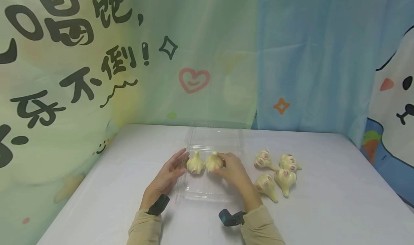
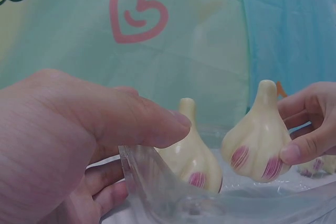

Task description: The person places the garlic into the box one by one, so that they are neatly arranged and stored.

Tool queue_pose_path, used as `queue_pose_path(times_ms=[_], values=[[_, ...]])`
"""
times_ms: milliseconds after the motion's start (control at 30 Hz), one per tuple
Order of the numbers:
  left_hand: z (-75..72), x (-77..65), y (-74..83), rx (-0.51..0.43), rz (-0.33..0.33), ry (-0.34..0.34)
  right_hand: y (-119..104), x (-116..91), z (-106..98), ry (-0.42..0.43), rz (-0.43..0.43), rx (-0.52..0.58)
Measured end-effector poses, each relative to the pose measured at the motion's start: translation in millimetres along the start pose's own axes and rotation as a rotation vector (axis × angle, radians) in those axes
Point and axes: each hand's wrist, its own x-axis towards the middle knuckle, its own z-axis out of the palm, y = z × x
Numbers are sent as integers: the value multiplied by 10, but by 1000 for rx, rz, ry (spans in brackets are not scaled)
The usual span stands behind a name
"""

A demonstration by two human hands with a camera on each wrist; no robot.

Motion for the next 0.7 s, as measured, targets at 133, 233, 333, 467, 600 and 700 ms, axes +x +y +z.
queue_pose_path(times_ms=[133, 233, 333, 467, 600, 700], values=[[0, 2, 0, -5, 4, -9, 10, 2, 13, -4, 8, -1], [7, 0, 7, -7, 3, -7, 17, 5, 21, -8, 19, 0], [10, -2, 12, -9, -1, -7, 26, 6, 29, -8, 25, 2], [11, -7, 16, -8, -8, 0, 41, 7, 43, -9, 30, -1], [6, -6, 12, -4, -9, 5, 54, 4, 54, -10, 26, -13], [0, -4, 8, -1, -6, 5, 56, 1, 55, -19, 27, -23]])
